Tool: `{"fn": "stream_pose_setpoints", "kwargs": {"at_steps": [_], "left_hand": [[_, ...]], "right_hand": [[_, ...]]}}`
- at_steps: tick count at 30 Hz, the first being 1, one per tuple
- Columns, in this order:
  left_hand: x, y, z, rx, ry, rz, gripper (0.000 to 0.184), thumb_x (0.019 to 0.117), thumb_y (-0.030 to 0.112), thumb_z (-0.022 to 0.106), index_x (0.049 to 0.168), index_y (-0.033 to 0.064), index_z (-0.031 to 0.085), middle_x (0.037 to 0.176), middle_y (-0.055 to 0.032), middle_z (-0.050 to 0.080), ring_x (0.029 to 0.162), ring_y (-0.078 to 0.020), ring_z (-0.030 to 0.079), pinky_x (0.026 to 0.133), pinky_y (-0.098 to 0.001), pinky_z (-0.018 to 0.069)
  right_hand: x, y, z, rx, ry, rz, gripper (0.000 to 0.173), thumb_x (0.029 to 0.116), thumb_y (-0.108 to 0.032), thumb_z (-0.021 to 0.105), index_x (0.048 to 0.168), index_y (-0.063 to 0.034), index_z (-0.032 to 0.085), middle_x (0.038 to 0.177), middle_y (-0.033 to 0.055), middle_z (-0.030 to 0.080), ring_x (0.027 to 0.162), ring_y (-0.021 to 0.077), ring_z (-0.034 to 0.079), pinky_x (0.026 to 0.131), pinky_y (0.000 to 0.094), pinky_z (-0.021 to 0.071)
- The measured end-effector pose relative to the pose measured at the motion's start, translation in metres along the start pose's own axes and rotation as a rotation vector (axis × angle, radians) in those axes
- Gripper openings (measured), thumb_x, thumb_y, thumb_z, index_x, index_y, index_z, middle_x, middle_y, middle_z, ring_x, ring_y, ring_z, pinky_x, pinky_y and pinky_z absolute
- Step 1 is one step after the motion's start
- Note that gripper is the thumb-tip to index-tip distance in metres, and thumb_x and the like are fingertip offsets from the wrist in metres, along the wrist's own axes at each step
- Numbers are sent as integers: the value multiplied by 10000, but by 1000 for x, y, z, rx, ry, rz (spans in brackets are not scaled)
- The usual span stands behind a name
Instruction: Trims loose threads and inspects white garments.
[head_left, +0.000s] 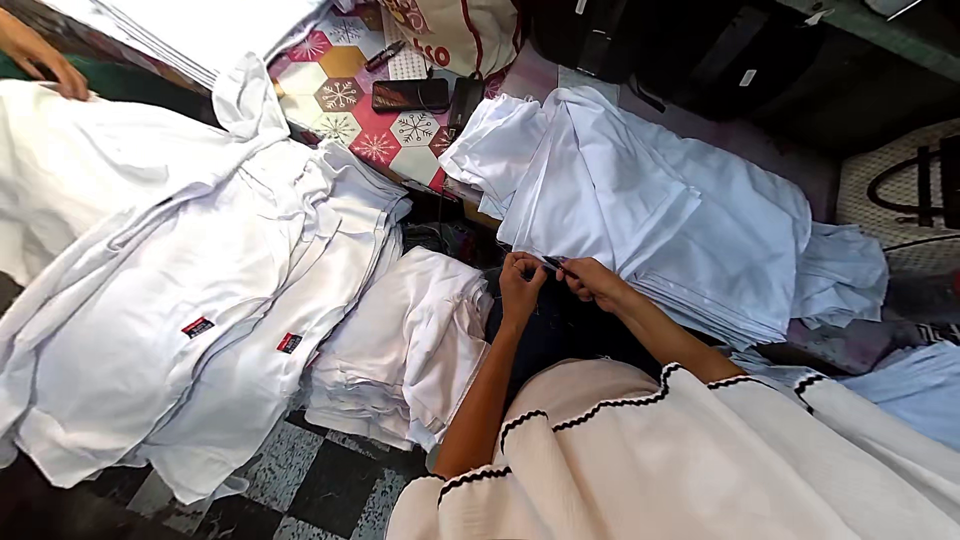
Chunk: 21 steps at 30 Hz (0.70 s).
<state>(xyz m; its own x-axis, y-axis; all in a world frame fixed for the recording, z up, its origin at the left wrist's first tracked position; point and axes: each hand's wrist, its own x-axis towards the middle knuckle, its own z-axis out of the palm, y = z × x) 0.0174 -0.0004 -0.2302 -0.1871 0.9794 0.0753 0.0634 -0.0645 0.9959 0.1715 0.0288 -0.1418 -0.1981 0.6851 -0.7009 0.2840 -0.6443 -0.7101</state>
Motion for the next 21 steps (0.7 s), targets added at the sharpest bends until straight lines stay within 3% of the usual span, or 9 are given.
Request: {"fn": "stream_pose_setpoints", "kwargs": {"at_steps": [4, 7, 10, 13, 17, 21], "left_hand": [[-5, 3, -8, 57, -61, -70, 74, 852, 15, 716, 842, -47, 678, 1061, -156, 632, 945, -167, 637, 844, -305, 554], [-3, 16, -29, 285, -325, -295, 150, 909, 82, 675, 940, -61, 702, 1051, -180, 654, 891, -201, 647, 835, -352, 543], [-1, 21, -37, 431, -455, -372, 181, 930, 118, 659, 979, -50, 707, 1094, -194, 643, 965, -248, 633, 891, -396, 515], [-2, 25, -32, 458, -343, -286, 217, 972, 112, 618, 1073, -60, 702, 1180, -242, 636, 1063, -317, 650, 966, -442, 522], [1, 32, -16, 312, -99, -149, 175, 966, 73, 645, 1067, -59, 698, 1135, -211, 636, 911, -262, 667, 837, -395, 567], [10, 33, -5, 269, -116, -220, 192, 941, 102, 694, 1075, -36, 701, 1164, -209, 614, 983, -281, 639, 866, -414, 548]], "right_hand": [[-5, 3, -3, 0, 38, -8, 380, 1136, -281, 354, 936, -62, 590, 555, -88, 358, 429, 10, 299, 432, 172, 270], [-13, 1, -7, 34, 20, 46, 401, 1141, -317, 322, 947, -77, 579, 548, -95, 344, 420, 12, 282, 430, 172, 268], [-10, 0, -4, 64, 5, 75, 409, 1142, -321, 312, 946, -79, 577, 549, -94, 345, 418, 12, 287, 428, 170, 277], [-2, -1, 2, 70, 23, 78, 423, 1140, -338, 321, 925, -82, 581, 546, -88, 351, 416, 17, 298, 425, 172, 281], [-6, -1, 3, 25, 59, 48, 391, 1138, -310, 349, 931, -70, 577, 553, -82, 362, 421, 17, 299, 427, 173, 275], [-9, 3, -3, 28, 55, 71, 359, 1137, -290, 353, 932, -86, 566, 554, -90, 352, 420, 11, 287, 421, 168, 268]]}}
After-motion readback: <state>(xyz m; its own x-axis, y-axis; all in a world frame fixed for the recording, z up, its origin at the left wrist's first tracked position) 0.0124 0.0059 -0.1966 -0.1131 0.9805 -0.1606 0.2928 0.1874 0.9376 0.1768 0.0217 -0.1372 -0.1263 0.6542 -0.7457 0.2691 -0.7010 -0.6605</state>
